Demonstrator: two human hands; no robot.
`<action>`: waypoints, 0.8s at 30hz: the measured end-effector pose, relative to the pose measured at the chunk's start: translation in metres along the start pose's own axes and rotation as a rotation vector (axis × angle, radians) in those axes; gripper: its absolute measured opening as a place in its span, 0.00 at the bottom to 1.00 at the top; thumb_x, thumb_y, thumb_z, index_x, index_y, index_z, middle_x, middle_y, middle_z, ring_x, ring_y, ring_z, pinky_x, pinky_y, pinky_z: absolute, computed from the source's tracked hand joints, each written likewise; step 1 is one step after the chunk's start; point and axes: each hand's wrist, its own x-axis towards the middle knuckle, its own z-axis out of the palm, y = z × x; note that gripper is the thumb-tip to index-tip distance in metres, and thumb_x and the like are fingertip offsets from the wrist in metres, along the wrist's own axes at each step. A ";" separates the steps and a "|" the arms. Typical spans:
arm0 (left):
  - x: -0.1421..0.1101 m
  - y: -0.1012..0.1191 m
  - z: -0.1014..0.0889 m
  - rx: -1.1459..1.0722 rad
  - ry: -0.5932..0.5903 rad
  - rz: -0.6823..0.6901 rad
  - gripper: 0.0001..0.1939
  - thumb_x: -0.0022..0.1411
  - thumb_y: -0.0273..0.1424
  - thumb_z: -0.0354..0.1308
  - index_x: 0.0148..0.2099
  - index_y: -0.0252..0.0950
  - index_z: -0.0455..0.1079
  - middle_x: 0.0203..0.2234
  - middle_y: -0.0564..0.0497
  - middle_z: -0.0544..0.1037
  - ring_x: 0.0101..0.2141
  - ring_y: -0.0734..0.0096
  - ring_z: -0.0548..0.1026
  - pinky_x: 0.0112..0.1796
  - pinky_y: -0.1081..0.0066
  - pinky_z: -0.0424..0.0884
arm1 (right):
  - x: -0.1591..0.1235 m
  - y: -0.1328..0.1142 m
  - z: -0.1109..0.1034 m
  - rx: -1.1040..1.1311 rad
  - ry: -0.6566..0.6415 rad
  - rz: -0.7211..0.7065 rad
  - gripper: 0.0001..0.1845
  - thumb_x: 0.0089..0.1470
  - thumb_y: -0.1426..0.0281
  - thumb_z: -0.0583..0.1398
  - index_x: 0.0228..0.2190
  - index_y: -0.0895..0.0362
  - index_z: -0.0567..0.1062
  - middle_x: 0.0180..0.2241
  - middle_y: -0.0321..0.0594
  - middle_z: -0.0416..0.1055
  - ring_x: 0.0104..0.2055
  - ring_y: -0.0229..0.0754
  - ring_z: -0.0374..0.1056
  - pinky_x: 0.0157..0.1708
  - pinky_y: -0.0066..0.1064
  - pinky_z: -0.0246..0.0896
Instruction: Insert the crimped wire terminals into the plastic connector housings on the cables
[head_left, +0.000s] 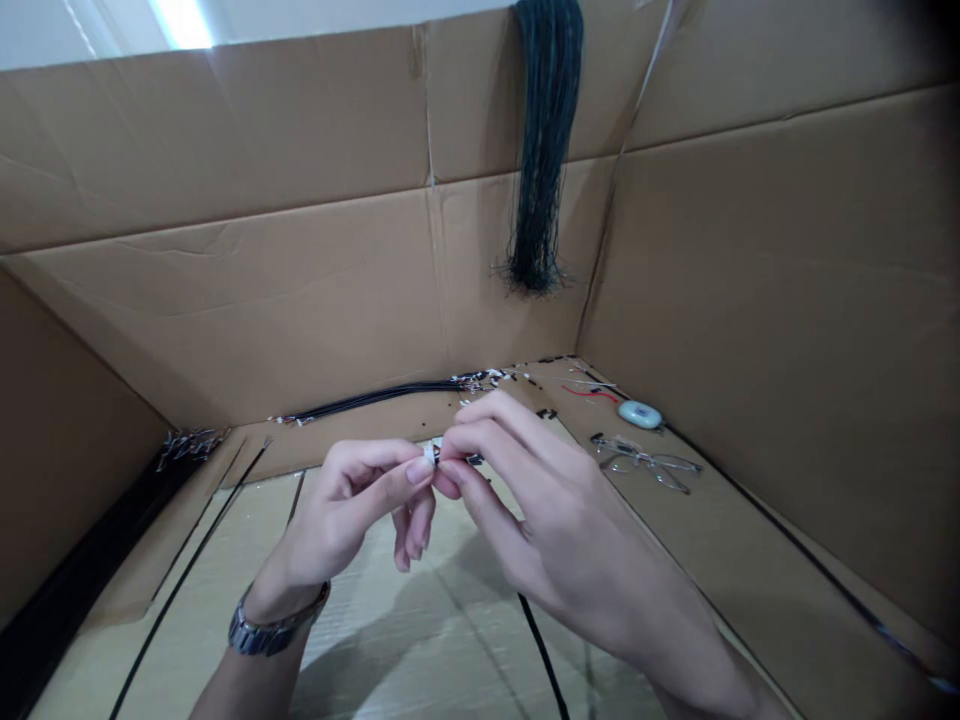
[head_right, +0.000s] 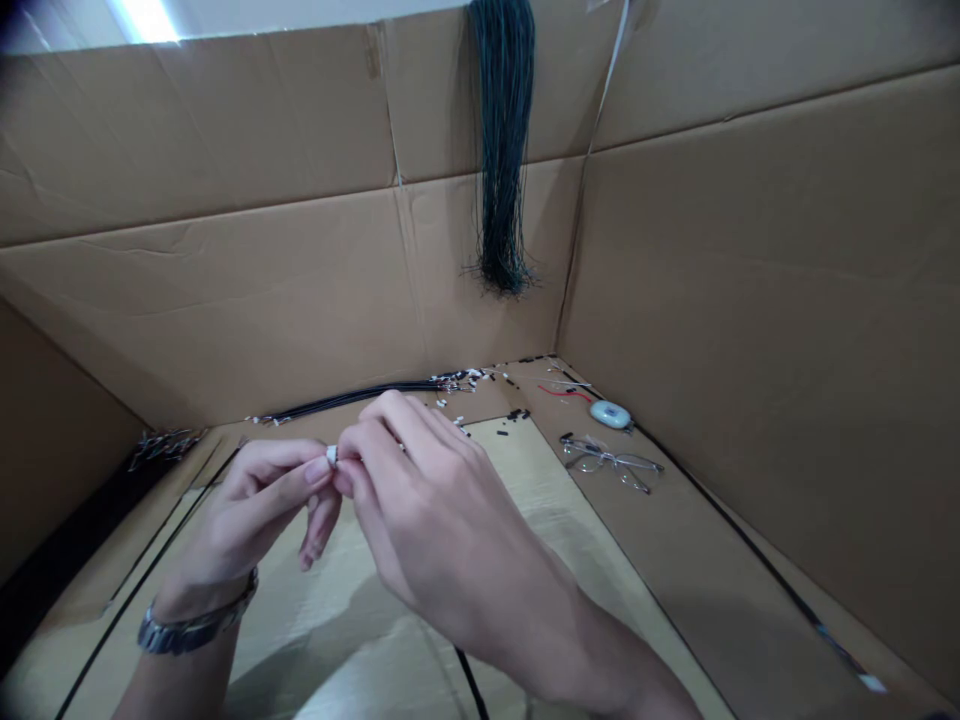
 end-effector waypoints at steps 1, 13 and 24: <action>0.001 -0.001 0.000 0.002 0.000 0.001 0.16 0.71 0.37 0.58 0.33 0.33 0.76 0.18 0.53 0.76 0.16 0.80 0.72 0.21 0.82 0.72 | 0.000 0.000 0.001 -0.017 -0.004 -0.005 0.10 0.68 0.77 0.51 0.35 0.59 0.70 0.37 0.40 0.67 0.39 0.41 0.65 0.38 0.36 0.61; 0.002 0.001 -0.011 0.105 0.090 0.052 0.15 0.71 0.37 0.58 0.35 0.34 0.78 0.18 0.54 0.76 0.17 0.81 0.73 0.22 0.83 0.71 | 0.005 0.012 -0.002 0.199 -0.093 0.209 0.08 0.67 0.69 0.58 0.47 0.51 0.69 0.43 0.36 0.73 0.43 0.40 0.70 0.43 0.34 0.63; -0.008 0.011 -0.024 0.661 0.281 0.503 0.13 0.65 0.25 0.64 0.50 0.44 0.80 0.39 0.49 0.80 0.33 0.71 0.80 0.27 0.77 0.80 | 0.014 0.017 0.010 0.539 -0.195 0.302 0.15 0.65 0.71 0.58 0.52 0.53 0.74 0.28 0.31 0.76 0.29 0.34 0.69 0.32 0.26 0.64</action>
